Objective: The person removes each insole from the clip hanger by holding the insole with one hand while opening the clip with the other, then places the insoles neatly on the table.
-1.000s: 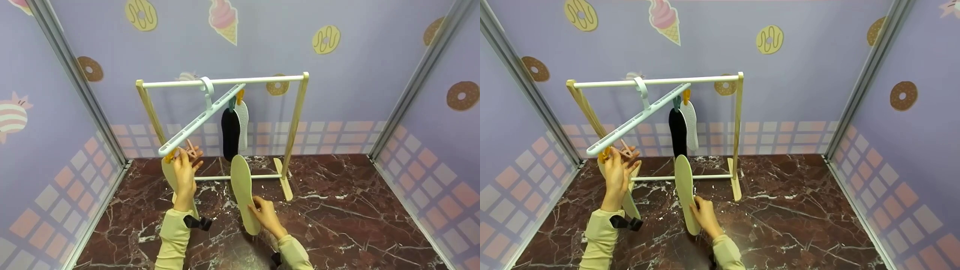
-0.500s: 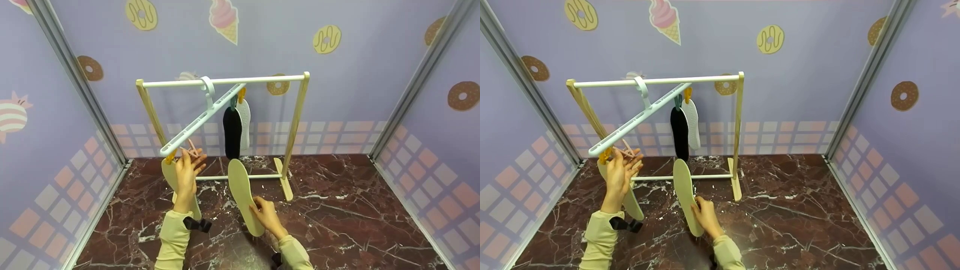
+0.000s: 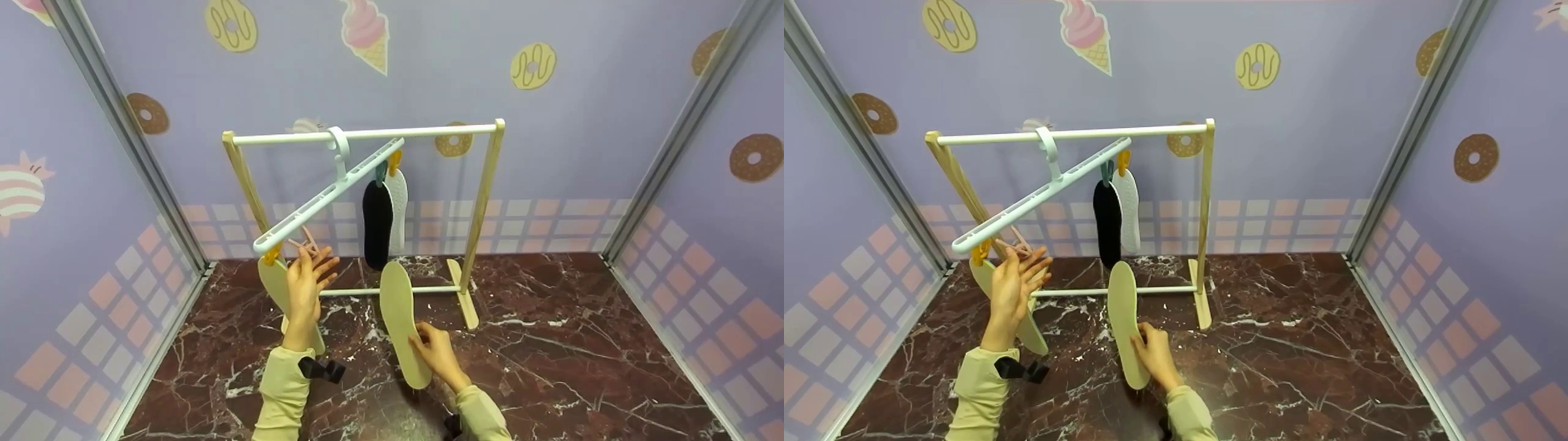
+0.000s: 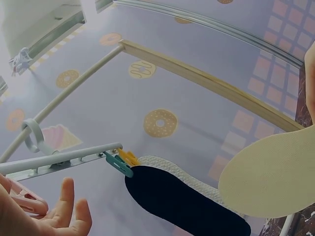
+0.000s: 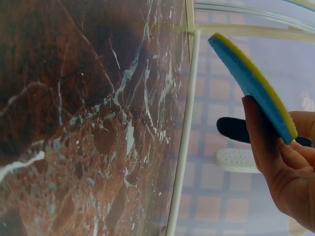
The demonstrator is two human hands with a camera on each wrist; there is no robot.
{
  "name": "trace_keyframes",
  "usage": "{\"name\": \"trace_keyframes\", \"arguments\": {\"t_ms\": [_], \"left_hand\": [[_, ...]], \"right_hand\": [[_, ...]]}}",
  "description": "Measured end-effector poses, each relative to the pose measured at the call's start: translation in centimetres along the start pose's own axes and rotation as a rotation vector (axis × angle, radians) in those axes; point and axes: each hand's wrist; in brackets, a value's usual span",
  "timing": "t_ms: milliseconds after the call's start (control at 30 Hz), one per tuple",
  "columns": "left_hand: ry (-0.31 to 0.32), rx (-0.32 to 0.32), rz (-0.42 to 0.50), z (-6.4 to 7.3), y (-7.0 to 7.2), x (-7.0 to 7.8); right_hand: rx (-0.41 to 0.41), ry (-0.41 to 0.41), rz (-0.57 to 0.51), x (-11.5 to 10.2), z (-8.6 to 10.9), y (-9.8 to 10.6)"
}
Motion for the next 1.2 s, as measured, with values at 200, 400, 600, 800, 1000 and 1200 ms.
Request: {"name": "trace_keyframes", "arguments": {"t_ms": [200,400,600,800,1000,1200], "left_hand": [[0.005,-0.004,-0.021,-0.07,0.36,-0.23],[0.004,-0.001,-0.02,0.0,0.54,-0.3],[0.003,-0.016,-0.016,-0.03,0.66,-0.33],[0.005,-0.019,-0.005,-0.08,0.73,-0.29],[0.005,-0.023,-0.011,-0.08,0.7,-0.25],[0.01,-0.02,-0.011,-0.03,0.65,-0.21]], "right_hand": [[0.008,-0.013,0.007,0.05,0.24,-0.16],[-0.007,-0.065,-0.004,0.28,0.45,-0.32],[-0.015,-0.096,-0.042,0.67,0.69,-0.34],[-0.018,-0.101,-0.079,0.84,0.9,-0.24],[-0.024,-0.132,-0.088,0.81,0.85,-0.22],[-0.043,-0.147,-0.099,0.9,0.75,-0.29]]}}
Point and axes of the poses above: each hand's wrist, its own z-axis away from the middle knuckle, its own y-axis out of the back of the hand, x = y × z, and after that the axes turned 10 degrees about y, right-handed
